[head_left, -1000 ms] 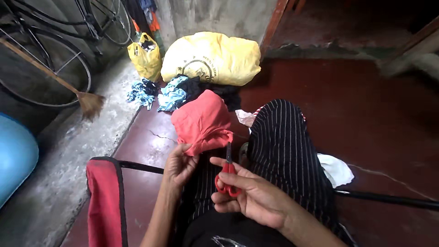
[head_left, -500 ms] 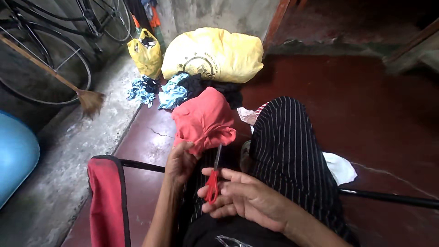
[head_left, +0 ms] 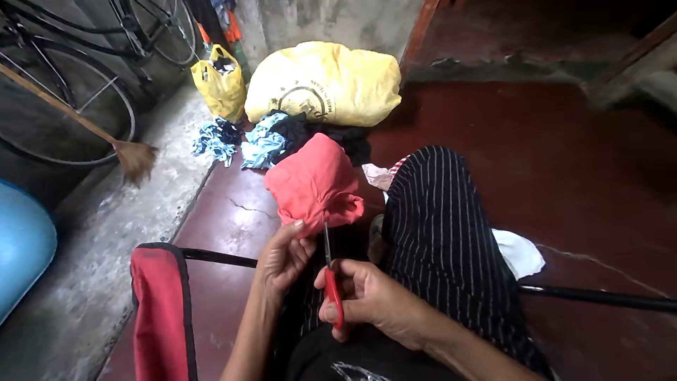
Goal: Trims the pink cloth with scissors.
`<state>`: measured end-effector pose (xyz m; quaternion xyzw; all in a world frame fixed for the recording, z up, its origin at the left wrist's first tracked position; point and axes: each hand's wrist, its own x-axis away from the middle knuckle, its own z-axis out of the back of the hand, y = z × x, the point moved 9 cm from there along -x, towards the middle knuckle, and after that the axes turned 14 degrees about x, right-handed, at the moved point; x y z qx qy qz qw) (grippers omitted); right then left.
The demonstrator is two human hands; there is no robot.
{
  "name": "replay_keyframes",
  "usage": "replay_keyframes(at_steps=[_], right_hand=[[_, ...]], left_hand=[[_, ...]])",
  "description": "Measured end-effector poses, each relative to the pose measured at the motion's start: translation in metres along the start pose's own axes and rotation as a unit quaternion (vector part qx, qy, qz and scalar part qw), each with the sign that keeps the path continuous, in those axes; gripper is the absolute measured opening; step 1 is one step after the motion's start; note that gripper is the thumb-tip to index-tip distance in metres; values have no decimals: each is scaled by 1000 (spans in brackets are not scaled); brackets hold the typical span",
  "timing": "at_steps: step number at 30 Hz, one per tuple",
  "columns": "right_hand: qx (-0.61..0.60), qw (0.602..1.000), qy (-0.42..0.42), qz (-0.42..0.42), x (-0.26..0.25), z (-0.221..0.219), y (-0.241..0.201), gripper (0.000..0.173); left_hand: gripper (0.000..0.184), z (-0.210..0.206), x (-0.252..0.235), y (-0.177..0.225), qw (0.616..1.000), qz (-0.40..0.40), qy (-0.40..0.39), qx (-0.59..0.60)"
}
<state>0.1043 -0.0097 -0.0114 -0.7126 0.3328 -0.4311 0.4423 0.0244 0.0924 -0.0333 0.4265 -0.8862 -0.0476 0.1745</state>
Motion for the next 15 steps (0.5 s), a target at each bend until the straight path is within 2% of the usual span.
replay_keyframes(at_steps=[7,15], right_hand=[[-17,997,-73,10,6,-5,0,48],[-15,997,-79,-7,2,-4,-1,42]], left_hand=[[15,-7,-5,-11,998,-10,-13,66],[10,-5,-2,-14,998,3,1,56]])
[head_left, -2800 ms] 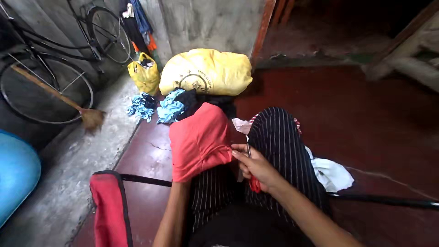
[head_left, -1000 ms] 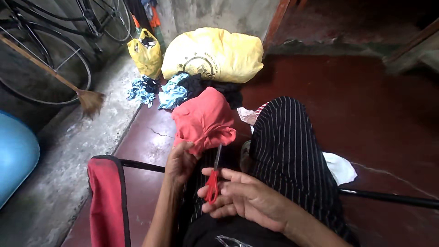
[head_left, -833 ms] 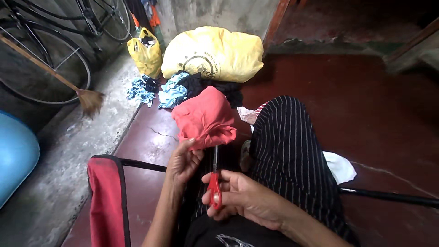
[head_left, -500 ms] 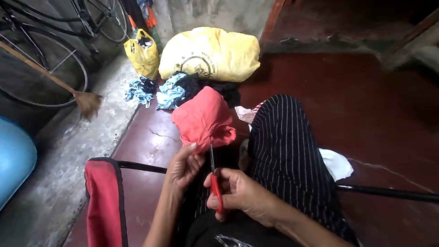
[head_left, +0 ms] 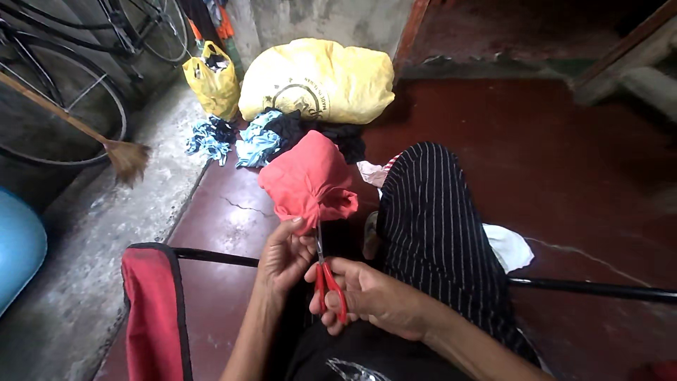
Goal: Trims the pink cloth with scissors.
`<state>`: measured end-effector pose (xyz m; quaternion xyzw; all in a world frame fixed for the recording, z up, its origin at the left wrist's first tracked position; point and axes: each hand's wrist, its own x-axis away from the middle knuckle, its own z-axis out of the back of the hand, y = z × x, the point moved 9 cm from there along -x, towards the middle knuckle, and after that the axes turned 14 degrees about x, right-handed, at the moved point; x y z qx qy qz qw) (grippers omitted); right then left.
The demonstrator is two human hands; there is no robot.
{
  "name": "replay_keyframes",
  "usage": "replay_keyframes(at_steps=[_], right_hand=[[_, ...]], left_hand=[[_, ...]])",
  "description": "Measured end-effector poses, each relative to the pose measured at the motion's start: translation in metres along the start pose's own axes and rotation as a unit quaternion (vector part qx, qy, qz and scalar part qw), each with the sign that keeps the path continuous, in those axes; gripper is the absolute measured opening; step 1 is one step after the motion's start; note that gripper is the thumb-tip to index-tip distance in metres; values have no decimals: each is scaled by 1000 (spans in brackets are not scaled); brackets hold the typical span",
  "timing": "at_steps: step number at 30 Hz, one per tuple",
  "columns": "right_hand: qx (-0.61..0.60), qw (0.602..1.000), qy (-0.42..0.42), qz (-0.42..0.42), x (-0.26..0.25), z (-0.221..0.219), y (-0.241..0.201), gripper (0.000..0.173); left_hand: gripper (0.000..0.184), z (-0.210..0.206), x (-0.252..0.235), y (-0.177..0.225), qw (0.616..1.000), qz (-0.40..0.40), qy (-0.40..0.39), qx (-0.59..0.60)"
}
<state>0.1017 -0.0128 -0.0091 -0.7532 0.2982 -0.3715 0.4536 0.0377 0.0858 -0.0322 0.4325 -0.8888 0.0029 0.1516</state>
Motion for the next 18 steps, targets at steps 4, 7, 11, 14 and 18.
replay_keyframes(at_steps=[4,7,11,14,18], right_hand=[[11,1000,18,-6,-3,7,-1,43],[10,999,42,-2,-5,13,0,43],[-6,998,59,0,-4,15,2,40],[-10,997,73,13,-3,19,2,42],[4,998,65,17,-2,20,2,41]], left_hand=[[15,3,1,-2,999,19,-5,-27],[17,3,1,-5,998,42,-24,-29],[12,3,3,-3,999,12,6,-44],[12,2,3,-2,999,-1,-4,-47],[12,4,2,-4,999,7,0,-43]])
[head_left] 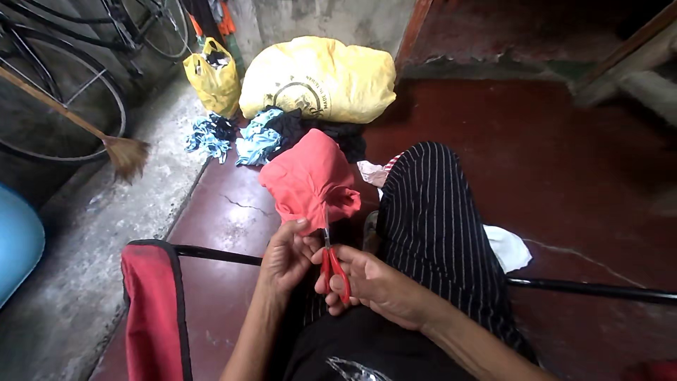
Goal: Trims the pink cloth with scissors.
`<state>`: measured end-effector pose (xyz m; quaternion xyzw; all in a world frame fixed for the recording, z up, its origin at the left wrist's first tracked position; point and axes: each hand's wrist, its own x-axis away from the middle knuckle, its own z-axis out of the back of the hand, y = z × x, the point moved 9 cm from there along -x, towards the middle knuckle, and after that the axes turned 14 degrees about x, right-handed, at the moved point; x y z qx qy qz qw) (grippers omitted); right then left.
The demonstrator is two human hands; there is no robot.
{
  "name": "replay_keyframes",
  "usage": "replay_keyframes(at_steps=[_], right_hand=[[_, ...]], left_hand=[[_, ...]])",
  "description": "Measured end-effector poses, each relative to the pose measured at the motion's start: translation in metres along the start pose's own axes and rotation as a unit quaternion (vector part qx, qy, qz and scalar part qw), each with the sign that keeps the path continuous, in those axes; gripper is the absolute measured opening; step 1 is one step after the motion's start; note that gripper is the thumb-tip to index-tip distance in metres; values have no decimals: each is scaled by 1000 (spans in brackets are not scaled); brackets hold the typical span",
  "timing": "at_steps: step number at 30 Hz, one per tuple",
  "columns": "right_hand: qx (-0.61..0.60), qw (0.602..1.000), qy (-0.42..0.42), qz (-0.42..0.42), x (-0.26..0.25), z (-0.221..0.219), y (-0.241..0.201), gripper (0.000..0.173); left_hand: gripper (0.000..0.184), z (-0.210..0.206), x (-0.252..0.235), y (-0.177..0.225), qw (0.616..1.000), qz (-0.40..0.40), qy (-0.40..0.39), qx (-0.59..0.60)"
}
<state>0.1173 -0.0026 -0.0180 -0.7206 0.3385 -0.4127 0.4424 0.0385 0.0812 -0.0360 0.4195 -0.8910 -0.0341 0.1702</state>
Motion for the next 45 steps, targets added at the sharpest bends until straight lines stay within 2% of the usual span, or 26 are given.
replay_keyframes(at_steps=[11,14,19,22,29,39,42,45], right_hand=[[38,999,23,15,3,9,-2,37],[51,998,43,0,4,9,-1,36],[48,998,43,-7,4,9,0,36],[51,997,48,-9,4,10,-1,35],[74,996,36,-20,4,16,-2,35],[67,994,56,-61,15,20,-15,30],[40,996,55,-52,17,17,-20,29],[14,997,54,-50,17,15,-24,26]], left_hand=[[7,1,-2,0,1000,-13,3,-13],[5,1,-1,2,999,-30,28,-21],[16,-2,0,-2,991,-47,86,-86],[15,0,0,-5,983,-52,133,-114],[16,-1,4,-7,984,-64,126,-111],[15,-7,4,-11,993,-53,82,-68],[20,-9,3,-18,997,-26,74,9],[20,-13,2,-21,993,-41,52,98]])
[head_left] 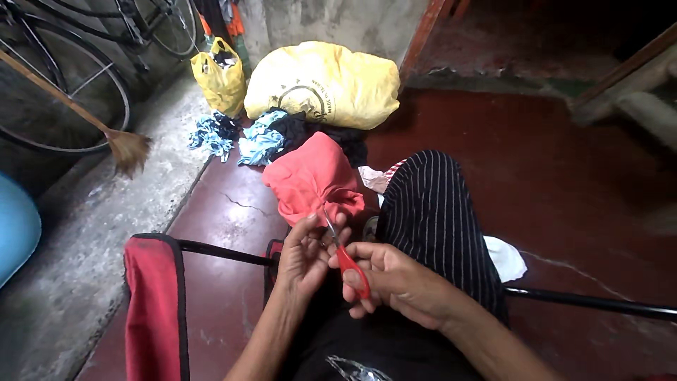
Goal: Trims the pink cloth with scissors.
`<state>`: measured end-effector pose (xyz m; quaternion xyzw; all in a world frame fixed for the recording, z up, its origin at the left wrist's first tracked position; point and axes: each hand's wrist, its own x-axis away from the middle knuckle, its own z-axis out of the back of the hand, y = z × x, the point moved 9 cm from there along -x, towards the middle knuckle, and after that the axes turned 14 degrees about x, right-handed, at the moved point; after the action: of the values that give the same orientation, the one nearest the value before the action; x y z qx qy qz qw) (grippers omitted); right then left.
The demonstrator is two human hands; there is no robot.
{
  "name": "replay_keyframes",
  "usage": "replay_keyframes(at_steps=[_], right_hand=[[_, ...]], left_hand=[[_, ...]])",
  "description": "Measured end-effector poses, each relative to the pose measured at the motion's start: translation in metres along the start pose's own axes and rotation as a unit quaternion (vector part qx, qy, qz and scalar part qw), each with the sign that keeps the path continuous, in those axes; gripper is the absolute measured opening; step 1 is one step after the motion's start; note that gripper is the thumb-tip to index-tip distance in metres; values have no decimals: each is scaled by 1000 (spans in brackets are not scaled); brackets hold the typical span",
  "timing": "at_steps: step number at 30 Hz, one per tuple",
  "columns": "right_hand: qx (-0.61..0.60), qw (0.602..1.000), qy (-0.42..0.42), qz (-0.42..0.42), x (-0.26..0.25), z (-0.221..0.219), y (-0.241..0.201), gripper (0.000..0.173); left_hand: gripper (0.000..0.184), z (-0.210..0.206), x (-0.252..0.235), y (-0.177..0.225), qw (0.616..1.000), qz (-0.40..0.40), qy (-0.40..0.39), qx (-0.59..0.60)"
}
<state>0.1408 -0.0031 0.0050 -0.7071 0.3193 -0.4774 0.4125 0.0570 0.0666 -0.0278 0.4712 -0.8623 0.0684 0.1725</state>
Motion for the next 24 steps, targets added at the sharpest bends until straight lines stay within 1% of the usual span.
replay_keyframes(at_steps=[3,4,8,11,14,20,22,24], right_hand=[[-5,1000,0,0,0,-1,-2,24],[-3,1000,1,1,0,-1,-2,25],[28,1000,6,-1,1,1,-2,28],[46,999,-3,-4,2,3,-1,29],[40,999,-8,-5,0,7,0,27],[-38,999,-32,16,-2,3,2,29],[-46,998,-28,18,-3,2,4,28],[-28,999,-17,16,-3,2,4,27]], left_hand=[[17,-1,0,-1,999,-24,-25,18],[18,-1,0,-1,999,-30,-33,2],[20,5,-1,0,995,-53,-20,-83],[21,6,-3,0,991,-54,-49,-115],[23,10,-4,2,983,-66,-62,-159],[22,14,-3,3,981,-92,-66,-159],[22,12,-2,3,978,-101,-86,-162],[23,12,-2,4,975,-113,-98,-165]])
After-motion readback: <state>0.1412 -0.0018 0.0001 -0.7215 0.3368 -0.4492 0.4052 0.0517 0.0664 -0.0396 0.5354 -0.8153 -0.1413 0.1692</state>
